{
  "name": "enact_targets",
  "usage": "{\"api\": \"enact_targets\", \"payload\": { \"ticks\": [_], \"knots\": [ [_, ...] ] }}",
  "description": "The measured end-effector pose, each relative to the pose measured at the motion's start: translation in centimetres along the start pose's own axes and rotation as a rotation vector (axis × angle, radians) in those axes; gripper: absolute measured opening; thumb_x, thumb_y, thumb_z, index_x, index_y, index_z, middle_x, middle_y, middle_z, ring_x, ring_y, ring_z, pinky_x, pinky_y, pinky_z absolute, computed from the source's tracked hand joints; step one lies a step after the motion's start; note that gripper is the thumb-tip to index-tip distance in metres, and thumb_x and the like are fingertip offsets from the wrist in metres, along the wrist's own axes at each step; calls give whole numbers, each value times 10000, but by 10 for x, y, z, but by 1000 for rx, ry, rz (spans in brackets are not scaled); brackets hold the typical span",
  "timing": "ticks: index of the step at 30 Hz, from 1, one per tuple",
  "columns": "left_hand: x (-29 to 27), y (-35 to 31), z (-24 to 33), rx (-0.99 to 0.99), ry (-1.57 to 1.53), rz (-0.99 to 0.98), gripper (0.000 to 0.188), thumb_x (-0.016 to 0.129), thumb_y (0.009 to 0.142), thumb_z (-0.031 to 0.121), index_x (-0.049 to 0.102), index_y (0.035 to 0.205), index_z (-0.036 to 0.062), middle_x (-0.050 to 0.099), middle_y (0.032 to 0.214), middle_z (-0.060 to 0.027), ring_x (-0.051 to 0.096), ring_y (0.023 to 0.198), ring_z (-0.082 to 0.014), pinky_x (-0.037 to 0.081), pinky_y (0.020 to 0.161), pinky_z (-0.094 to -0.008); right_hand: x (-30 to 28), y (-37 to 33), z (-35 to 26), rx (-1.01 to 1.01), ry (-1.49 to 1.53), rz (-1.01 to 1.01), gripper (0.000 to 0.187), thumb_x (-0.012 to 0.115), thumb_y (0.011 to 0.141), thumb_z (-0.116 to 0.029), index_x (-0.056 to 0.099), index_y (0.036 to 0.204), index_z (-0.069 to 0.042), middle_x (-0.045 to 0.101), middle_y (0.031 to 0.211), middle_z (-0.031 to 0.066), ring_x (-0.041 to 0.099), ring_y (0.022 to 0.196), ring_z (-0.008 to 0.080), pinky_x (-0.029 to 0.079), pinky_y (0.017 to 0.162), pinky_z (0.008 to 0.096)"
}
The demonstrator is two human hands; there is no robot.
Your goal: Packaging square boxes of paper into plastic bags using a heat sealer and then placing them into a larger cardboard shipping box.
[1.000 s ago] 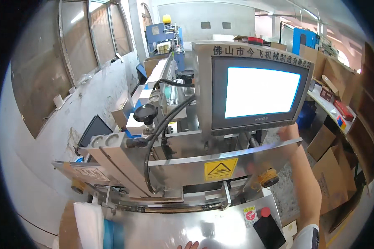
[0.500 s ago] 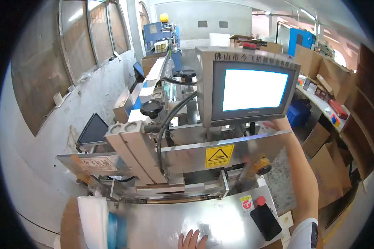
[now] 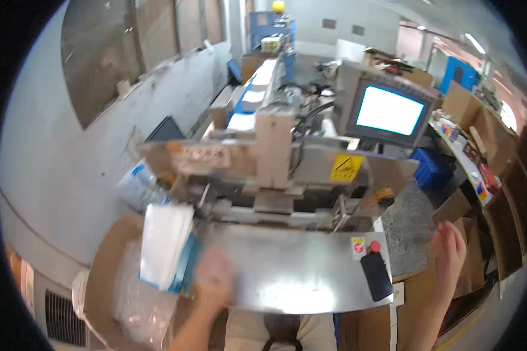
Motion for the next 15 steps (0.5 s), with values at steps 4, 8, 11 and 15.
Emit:
{"api": "enact_targets", "payload": {
  "ticks": [4,8,11,15],
  "knots": [
    [-85,59,-95,-112,655,366,474,685,900,182,556,1305,-27,614,1239,-234,573,1169,-398,446,1003,-451,-31,-111,19,50,63,-98,347,597,1021,-301,629,1197,-3,676,1041,79,652,907,143,548,771,290],
    [-114,54,-178,-419,423,18,394,746,849,238,629,1136,-4,678,1079,-224,647,1010,-391,500,882,-444,-4,-179,46,334,33,-10,295,592,1019,-230,625,1172,21,678,1018,100,672,851,160,569,768,288],
    [-129,56,-198,-522,410,74,243,739,848,224,666,977,32,701,900,-191,668,852,-399,518,785,-457,15,-204,40,431,63,-47,244,586,1016,-157,626,1160,36,682,1006,112,682,855,175,571,784,293],
    [-146,62,-202,-360,589,138,174,655,919,190,697,1004,44,715,943,-196,680,874,-396,526,770,-456,28,-216,42,417,43,-128,255,601,1008,-155,642,1167,40,697,1033,133,688,868,186,572,803,299]
  ]
}}
Point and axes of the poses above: each hand's wrist, its own y-axis towards the middle knuckle, its own x-axis out of the palm, z = x × y, the point moved 2 cm from there along y, towards the middle knuckle
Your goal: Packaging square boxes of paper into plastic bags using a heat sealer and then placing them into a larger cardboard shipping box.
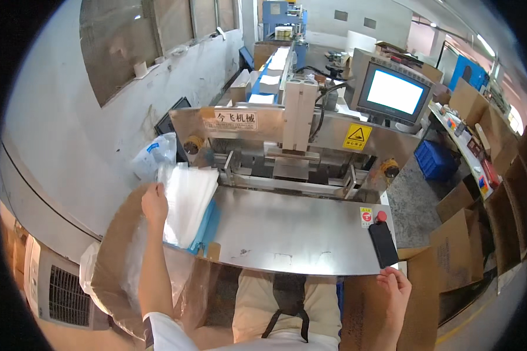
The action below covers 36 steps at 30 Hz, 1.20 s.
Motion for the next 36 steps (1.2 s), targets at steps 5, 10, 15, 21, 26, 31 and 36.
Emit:
{"api": "enact_targets", "payload": {
  "ticks": [5,10,15,21,26,31,36],
  "knots": [
    [-46,-21,69,196,-186,177,162,593,954,115,701,1049,40,711,1035,-199,691,931,-376,539,807,-436,23,6,2,-56,-71,-146,280,629,978,-109,636,1215,40,707,1064,114,693,953,203,539,880,315],
    [-84,-117,183,587,-512,-349,207,627,892,38,703,1085,47,723,1022,-170,710,912,-338,571,792,-415,109,0,-57,-609,-446,-199,560,804,803,-109,580,1301,22,597,1300,181,597,1193,310,498,979,388],
    [-113,-196,242,651,-836,-711,167,650,893,67,707,1044,23,719,953,-171,701,836,-346,580,731,-382,163,6,-77,-784,-471,-563,452,826,768,-163,644,1148,-2,658,1117,187,642,1045,365,514,905,399],
    [-88,-245,219,-1,-1062,-1072,203,677,956,184,694,1015,-10,715,782,-92,671,651,-127,524,578,-282,152,4,-49,-656,-559,-651,111,759,813,-105,690,833,-21,697,849,130,682,773,322,561,721,358],
    [-62,-276,202,-471,-1025,-1341,304,680,972,241,667,1076,-44,693,807,-75,618,658,-96,505,567,-280,164,-4,-44,-1070,-538,-466,150,798,725,-20,677,813,-37,701,940,103,685,868,269,552,750,373],
    [-80,-249,228,604,-608,-531,347,754,850,171,666,1171,74,662,1209,-125,681,894,-261,550,769,-358,169,-6,-22,-974,-739,-751,147,791,735,-71,670,818,-61,672,915,87,668,940,295,522,932,482],
    [-50,-227,234,777,-513,-1019,167,644,895,255,658,887,89,699,873,-95,690,872,-295,554,722,-421,177,5,-16,-918,-825,-846,127,776,762,-100,680,833,-57,671,873,90,665,929,289,501,973,513]
  ]
}}
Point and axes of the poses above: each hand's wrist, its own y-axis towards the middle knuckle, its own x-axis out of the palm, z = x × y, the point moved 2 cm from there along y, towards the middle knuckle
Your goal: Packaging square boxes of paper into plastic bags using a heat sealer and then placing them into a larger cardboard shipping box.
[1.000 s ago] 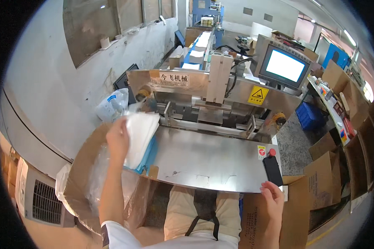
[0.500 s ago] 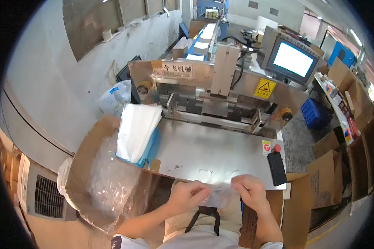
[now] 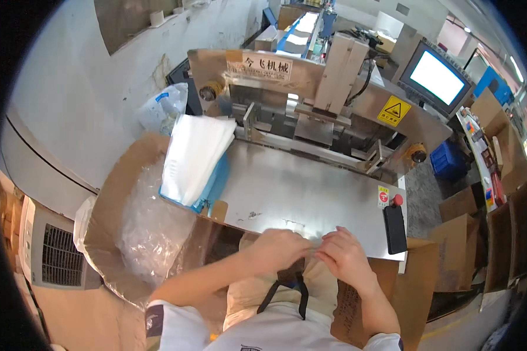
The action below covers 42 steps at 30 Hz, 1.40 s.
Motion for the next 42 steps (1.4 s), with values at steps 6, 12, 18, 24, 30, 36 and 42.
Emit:
{"api": "enact_targets", "payload": {
  "ticks": [6,12,18,24,30,36,42],
  "knots": [
    [-34,-7,-20,29,27,12,184,608,947,236,684,973,70,700,1009,-101,660,921,-305,537,784,-419,-21,-4,41,210,292,-99,112,779,788,-108,704,839,-42,701,884,90,672,925,278,455,1013,478],
    [-62,32,-66,32,-248,-198,304,520,983,298,632,956,17,648,941,-184,605,916,-406,482,797,-488,-25,37,74,111,454,-94,97,747,828,-133,723,838,-39,692,883,98,622,968,299,473,903,416],
    [-55,100,-160,-191,-347,-310,286,572,997,302,695,957,47,696,857,-56,622,816,-147,508,757,-331,15,84,164,364,546,-131,155,729,900,-167,735,922,-14,736,942,61,651,853,145,514,777,304],
    [-82,189,-211,-449,-545,-301,274,665,956,355,733,990,91,679,869,41,580,812,-79,455,704,-255,38,133,231,539,607,-34,239,683,924,-204,700,883,31,639,706,44,569,699,94,487,657,292],
    [-91,241,-250,-307,-554,-196,343,776,854,343,718,1047,65,711,1030,-25,600,878,-114,475,764,-287,29,165,262,587,487,130,272,645,938,-224,665,909,46,658,728,147,629,667,217,507,677,357],
    [-52,250,-258,-152,-656,46,492,850,767,271,683,1167,38,690,1151,-96,609,1044,-192,491,897,-343,30,182,178,232,-156,218,370,637,908,-183,608,1195,49,614,1262,263,560,1196,435,455,1014,474],
    [-55,210,-172,-374,309,638,556,770,839,243,580,1293,-16,580,1334,-225,556,1233,-369,444,1047,-416,54,176,186,301,-320,110,513,642,910,-230,528,1349,10,511,1436,204,440,1365,370,390,1086,527]
  ]
}}
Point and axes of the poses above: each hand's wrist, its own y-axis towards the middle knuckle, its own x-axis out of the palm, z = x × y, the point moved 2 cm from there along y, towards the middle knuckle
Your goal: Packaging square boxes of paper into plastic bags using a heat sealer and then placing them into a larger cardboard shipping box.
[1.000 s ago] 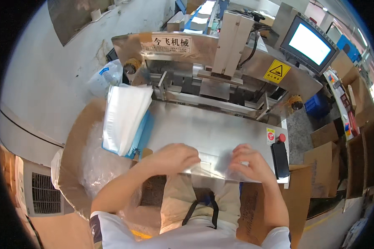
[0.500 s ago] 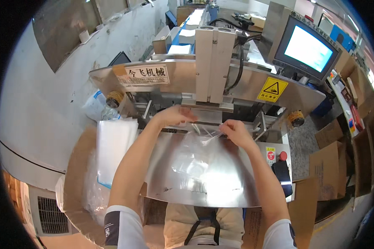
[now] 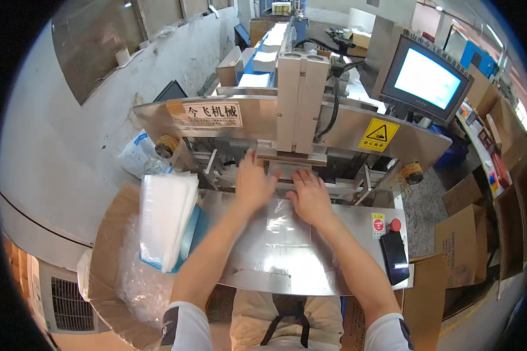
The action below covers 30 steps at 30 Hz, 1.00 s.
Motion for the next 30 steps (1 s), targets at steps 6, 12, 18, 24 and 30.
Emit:
{"api": "enact_targets", "payload": {
  "ticks": [6,12,18,24,30],
  "knots": [
    [-36,-192,45,171,-49,-380,686,639,913,472,524,1370,-26,437,1453,-306,361,1383,-478,251,1122,-636,-7,8,-18,42,20,-116,542,632,924,-255,502,1389,-9,465,1483,191,399,1405,362,380,1100,557],
    [-36,-210,40,144,-72,-172,679,623,923,466,510,1374,-29,451,1437,-271,363,1377,-469,261,1123,-618,13,13,-26,118,-81,-124,603,624,926,-325,456,1430,-40,447,1499,167,388,1412,361,372,1073,635],
    [-36,-215,41,176,-68,-175,657,611,927,458,507,1370,-17,473,1415,-252,381,1373,-429,274,1111,-633,15,12,-24,98,-112,-98,614,619,931,-353,453,1432,-40,440,1509,164,379,1417,365,377,1060,644],
    [-33,-216,43,197,-37,-190,631,584,946,465,525,1353,-14,493,1411,-226,402,1365,-407,280,1089,-659,3,16,-24,98,-74,-90,596,597,948,-352,455,1427,-28,464,1493,169,403,1405,348,365,1054,658],
    [-34,-218,43,222,-8,-188,597,575,958,458,552,1331,-8,536,1384,-203,444,1350,-360,284,1087,-660,-20,30,-30,142,-61,-128,585,526,997,-366,412,1458,-23,523,1422,208,471,1344,386,369,1063,642]
  ]
}}
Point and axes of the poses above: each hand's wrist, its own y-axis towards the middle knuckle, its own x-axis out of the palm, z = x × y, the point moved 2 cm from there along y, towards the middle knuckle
